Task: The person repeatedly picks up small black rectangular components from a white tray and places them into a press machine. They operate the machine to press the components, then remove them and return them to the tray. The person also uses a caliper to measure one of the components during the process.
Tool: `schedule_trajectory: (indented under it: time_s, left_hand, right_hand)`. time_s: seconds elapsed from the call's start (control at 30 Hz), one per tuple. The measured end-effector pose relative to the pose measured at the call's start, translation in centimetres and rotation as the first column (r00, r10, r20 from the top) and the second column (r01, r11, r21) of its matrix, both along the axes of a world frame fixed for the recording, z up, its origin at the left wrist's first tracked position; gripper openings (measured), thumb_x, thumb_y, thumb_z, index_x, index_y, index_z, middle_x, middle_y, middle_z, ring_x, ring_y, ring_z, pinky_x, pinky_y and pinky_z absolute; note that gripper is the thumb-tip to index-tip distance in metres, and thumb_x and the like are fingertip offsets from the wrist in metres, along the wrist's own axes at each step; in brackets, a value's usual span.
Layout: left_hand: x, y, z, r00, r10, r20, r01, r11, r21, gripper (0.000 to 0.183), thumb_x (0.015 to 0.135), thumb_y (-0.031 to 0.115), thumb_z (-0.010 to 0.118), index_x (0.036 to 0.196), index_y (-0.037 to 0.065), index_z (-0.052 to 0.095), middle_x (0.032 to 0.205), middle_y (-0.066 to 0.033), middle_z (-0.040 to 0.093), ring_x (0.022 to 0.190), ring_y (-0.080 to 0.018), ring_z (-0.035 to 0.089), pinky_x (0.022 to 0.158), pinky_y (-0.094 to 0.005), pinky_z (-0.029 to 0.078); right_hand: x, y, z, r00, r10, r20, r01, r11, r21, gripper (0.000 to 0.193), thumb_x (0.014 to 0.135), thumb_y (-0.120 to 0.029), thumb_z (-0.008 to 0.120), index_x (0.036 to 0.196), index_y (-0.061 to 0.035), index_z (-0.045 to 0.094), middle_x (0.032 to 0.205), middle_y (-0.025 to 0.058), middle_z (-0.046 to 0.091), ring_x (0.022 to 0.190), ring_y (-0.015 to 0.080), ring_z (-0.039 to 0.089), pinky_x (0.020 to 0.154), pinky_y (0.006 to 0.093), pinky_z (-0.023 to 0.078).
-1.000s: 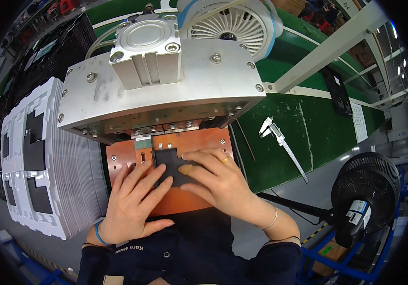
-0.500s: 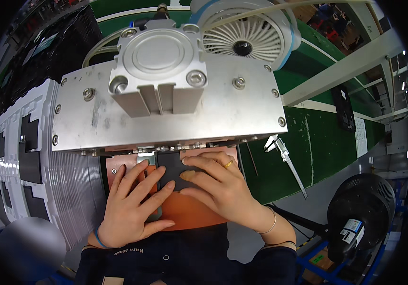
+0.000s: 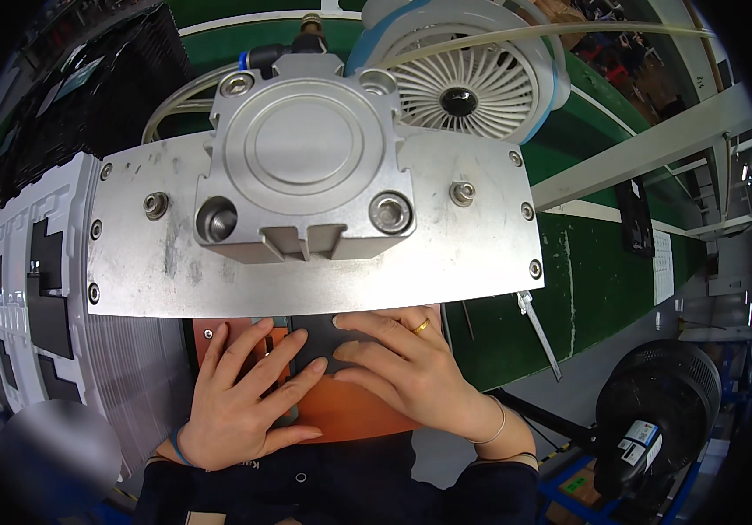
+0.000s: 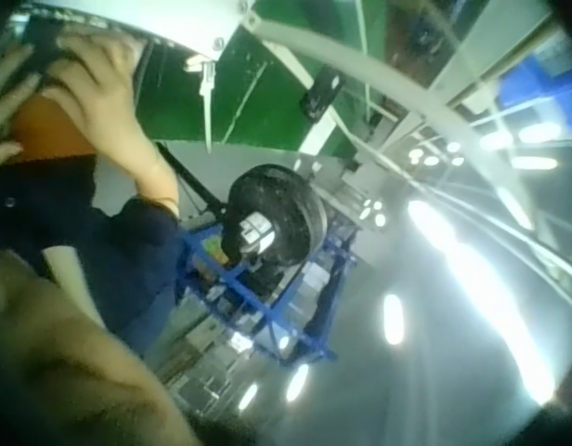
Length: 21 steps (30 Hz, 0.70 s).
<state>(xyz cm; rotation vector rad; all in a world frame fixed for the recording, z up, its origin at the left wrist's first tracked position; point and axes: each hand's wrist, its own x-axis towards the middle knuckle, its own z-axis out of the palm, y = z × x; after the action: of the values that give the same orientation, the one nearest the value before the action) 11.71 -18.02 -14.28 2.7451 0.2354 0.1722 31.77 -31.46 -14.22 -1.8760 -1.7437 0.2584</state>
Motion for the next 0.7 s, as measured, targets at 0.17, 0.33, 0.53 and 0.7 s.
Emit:
schedule_trajectory:
  time_s: [0.17, 0.33, 0.53, 0.7]
  left_hand:
    - [-0.05, -0.04, 0.11, 1.000, 0.001, -0.003, -0.001, 1.000, 0.006, 0.067, 0.077, 0.067, 0.062, 0.130, 0.026, 0.061, 0.143, -0.0043, 0.049, 0.132, -0.0340, 0.042, 0.107, -0.0608, 0.031]
    - [0.06, 0.07, 0.02, 1.000, -0.007, -0.001, 0.007, 1.000, 0.003, 0.067, 0.077, 0.067, 0.062, 0.130, 0.026, 0.061, 0.143, -0.0043, 0.049, 0.132, -0.0340, 0.041, 0.107, -0.0606, 0.031]
    - [0.02, 0.03, 0.11, 1.000, -0.010, -0.011, 0.010, 1.000, -0.001, 0.067, 0.077, 0.066, 0.063, 0.130, 0.026, 0.061, 0.143, -0.0046, 0.048, 0.133, -0.0343, 0.041, 0.108, -0.0608, 0.031]
    - [0.05, 0.03, 0.20, 1.000, -0.005, -0.011, 0.005, 1.000, -0.015, 0.066, 0.078, 0.064, 0.063, 0.130, 0.025, 0.061, 0.143, -0.0053, 0.049, 0.133, -0.0347, 0.040, 0.108, -0.0611, 0.030]
  right_hand:
    - [0.22, 0.09, -0.07, 1.000, 0.006, -0.012, -0.005, 1.000, 0.013, 0.021, 0.074, -0.028, 0.079, 0.087, -0.0144, 0.070, 0.119, -0.0015, 0.064, 0.098, 0.0181, 0.054, 0.088, 0.0350, 0.036]
    - [0.22, 0.05, -0.05, 1.000, 0.001, -0.018, -0.001, 1.000, 0.005, 0.020, 0.074, -0.027, 0.079, 0.086, -0.0142, 0.069, 0.119, -0.0010, 0.064, 0.096, 0.0185, 0.054, 0.088, 0.0348, 0.037]
    - [0.26, 0.00, -0.07, 0.998, -0.001, -0.061, 0.002, 1.000, 0.008, 0.020, 0.074, -0.027, 0.079, 0.084, -0.0139, 0.068, 0.119, -0.0006, 0.065, 0.095, 0.0180, 0.055, 0.087, 0.0336, 0.037]
    - [0.15, 0.01, 0.02, 0.998, -0.010, -0.061, 0.010, 1.000, -0.001, 0.021, 0.074, -0.027, 0.079, 0.085, -0.0137, 0.067, 0.119, -0.0006, 0.065, 0.094, 0.0181, 0.055, 0.087, 0.0340, 0.037]
